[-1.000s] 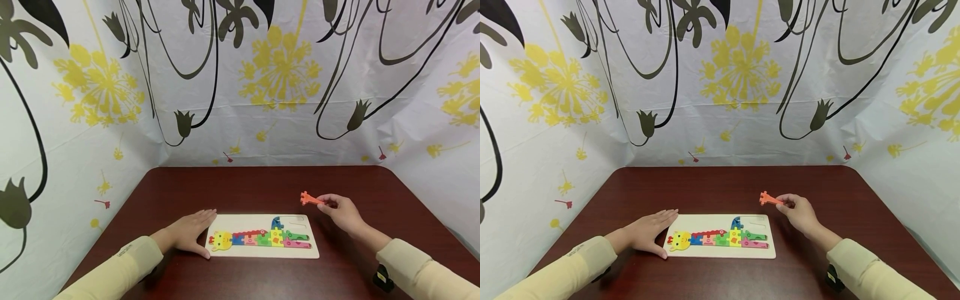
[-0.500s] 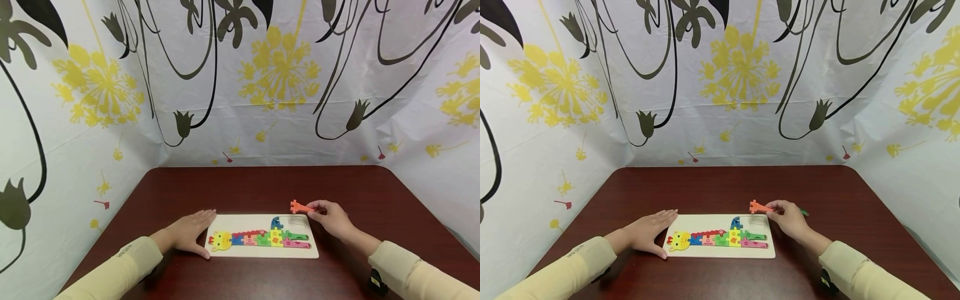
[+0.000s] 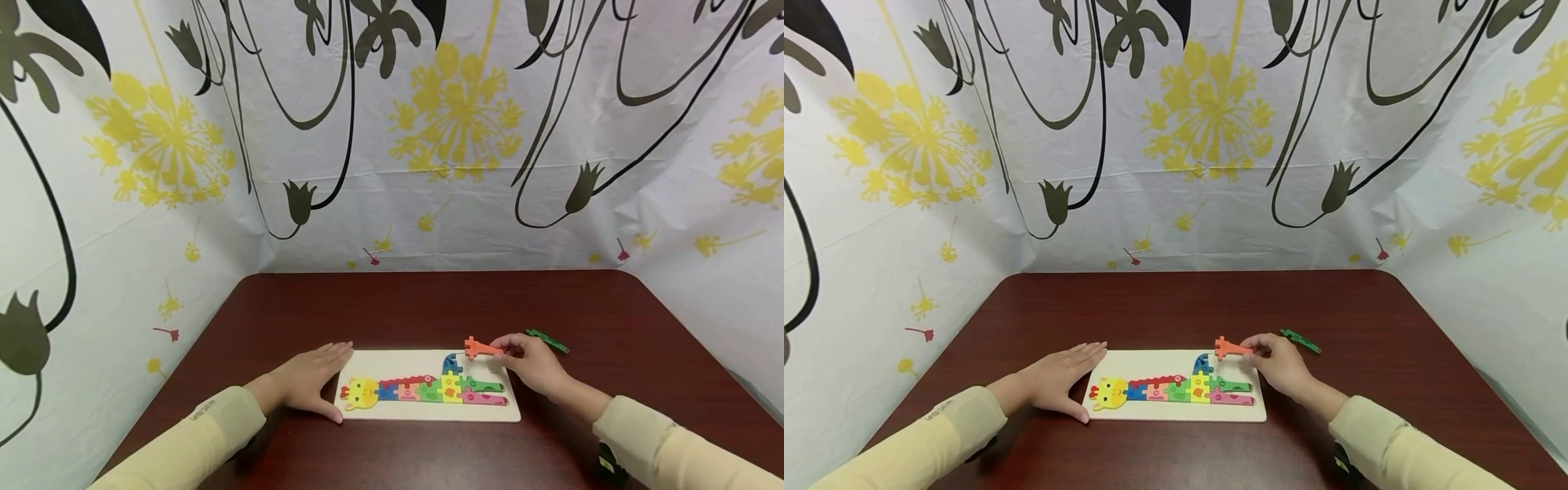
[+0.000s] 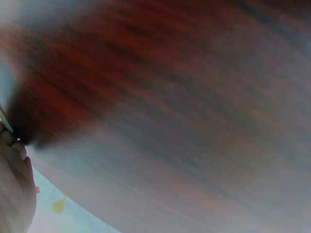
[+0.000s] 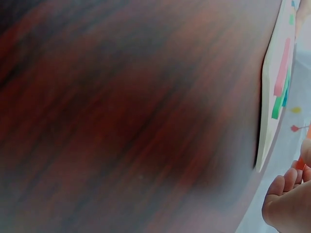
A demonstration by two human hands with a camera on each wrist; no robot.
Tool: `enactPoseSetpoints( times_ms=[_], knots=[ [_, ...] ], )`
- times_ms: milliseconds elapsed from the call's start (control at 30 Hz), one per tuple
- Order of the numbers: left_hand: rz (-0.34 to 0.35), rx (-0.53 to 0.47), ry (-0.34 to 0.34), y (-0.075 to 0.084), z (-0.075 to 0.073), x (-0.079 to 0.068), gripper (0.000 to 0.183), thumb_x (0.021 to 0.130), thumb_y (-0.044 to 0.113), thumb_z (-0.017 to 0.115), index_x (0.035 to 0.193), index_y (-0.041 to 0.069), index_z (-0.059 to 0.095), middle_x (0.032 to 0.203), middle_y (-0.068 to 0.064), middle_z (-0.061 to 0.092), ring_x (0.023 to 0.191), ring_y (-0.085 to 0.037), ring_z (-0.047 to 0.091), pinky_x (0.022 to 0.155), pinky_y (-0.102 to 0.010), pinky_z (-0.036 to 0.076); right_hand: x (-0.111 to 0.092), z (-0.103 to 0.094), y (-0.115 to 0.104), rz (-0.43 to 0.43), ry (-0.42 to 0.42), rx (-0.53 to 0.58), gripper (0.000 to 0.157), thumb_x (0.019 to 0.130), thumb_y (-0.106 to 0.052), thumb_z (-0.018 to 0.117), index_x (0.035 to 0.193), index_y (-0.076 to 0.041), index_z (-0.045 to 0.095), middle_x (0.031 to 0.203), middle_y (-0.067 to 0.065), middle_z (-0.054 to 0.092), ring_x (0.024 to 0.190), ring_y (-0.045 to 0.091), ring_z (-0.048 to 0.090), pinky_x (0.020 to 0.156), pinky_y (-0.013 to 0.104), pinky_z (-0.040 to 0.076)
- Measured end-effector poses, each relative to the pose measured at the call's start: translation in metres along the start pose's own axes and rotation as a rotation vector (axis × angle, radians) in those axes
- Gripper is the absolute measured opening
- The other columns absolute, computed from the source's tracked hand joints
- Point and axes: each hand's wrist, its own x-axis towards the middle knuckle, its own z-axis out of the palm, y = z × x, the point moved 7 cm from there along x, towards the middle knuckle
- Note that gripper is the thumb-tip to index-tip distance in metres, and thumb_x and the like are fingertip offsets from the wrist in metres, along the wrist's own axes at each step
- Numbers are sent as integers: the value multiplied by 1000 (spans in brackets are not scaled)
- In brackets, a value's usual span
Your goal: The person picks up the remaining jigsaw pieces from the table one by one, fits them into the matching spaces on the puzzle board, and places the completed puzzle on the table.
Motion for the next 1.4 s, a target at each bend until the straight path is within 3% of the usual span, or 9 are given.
enactPoseSetpoints(
  times_ms=[300,1400],
  knots=[
    [-3,9,3,0,1,0,122,71,91,42,156,7,17,161,-7,15,146,-20,14,116,-38,17,-1,7,-3,-23,-7,-27,13,89,-9,72,102,-6,71,89,4,60,78,20,50,63,29,44],
    [6,5,0,2,-1,0,122,71,90,43,155,6,18,161,-9,15,146,-21,14,116,-39,17,2,19,8,11,-102,-19,17,86,-10,74,102,-7,70,86,3,59,78,19,51,64,31,43]
  ],
)
